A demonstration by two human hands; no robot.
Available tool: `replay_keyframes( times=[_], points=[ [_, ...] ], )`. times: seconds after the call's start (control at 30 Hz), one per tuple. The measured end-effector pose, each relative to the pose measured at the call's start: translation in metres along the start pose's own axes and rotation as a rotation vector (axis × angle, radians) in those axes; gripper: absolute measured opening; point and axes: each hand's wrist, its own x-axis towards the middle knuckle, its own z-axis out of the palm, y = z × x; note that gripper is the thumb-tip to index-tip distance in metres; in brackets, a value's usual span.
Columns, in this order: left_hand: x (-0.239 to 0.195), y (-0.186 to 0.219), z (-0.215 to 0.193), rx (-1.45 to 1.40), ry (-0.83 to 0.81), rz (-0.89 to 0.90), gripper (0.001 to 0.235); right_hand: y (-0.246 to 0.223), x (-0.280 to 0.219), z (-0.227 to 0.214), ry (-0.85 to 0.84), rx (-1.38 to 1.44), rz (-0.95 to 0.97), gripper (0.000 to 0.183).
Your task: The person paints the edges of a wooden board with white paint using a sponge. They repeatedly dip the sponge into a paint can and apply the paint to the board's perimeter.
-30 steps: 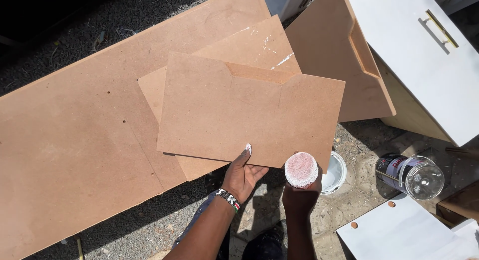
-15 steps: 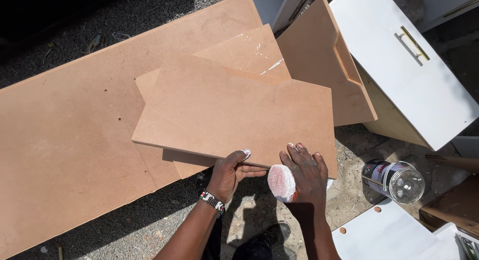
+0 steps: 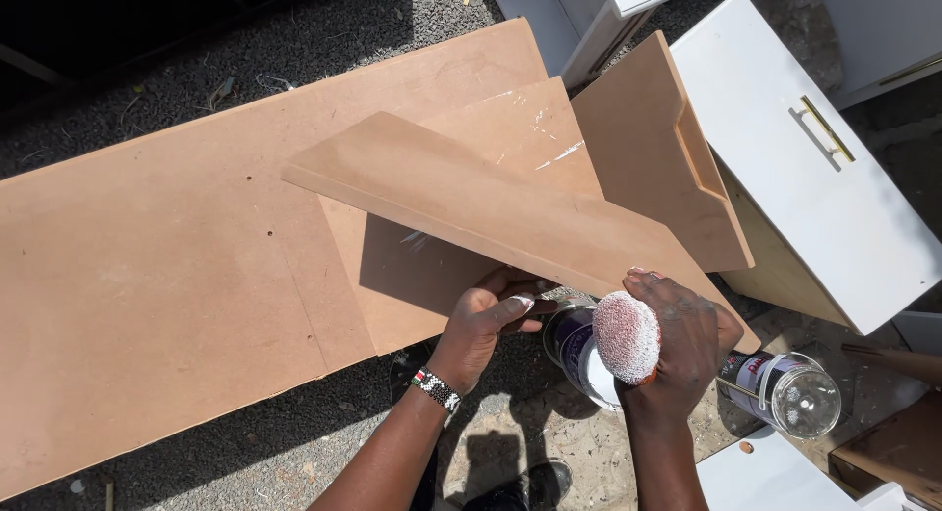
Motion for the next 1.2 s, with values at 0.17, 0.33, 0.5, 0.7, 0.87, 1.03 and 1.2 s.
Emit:
replay_keyframes(
  times=[0.17, 0.33, 0.5, 0.7, 0.87, 1.03, 1.2],
  points=[
    [0.025, 0.012, -0.003, 0.079, 0.084, -0.075, 0.081, 0.016, 0.023, -0.013, 0.097, 0.01, 0.56, 0.022],
    [0.063, 0.018, -0.004, -0.063, 0.324, -0.08, 0.056, 0.051, 0.01, 0.002, 0.261, 0.335, 1.283, 0.025],
    [0.085, 0.047, 0.005, 0.15, 0.295, 0.098, 0.051, 0.094, -0.099, 0.057, 0.606, 0.498, 1.573, 0.051],
    [0.13, 0.066, 0.006, 0.786, 0.461, -0.032, 0.055, -0.017, -0.128, 0.092, 0.52, 0.487, 2.062, 0.038],
    [0.161, 0.092, -0.007, 1.015, 0.327, 0.024, 0.064, -0.024, -0.148, 0.106, 0.37, 0.63, 1.814, 0.022],
    [0.205, 0.134, -0.021, 1.182, 0.131, 0.094, 0.069, 0.041, -0.106, 0.078, 0.44, 0.407, 1.709, 0.032],
    [0.256, 0.156, -0.027, 1.529, -0.035, 0.406, 0.019, 0.171, -0.17, 0.085, 0.652, 0.489, 1.575, 0.035]
  ],
)
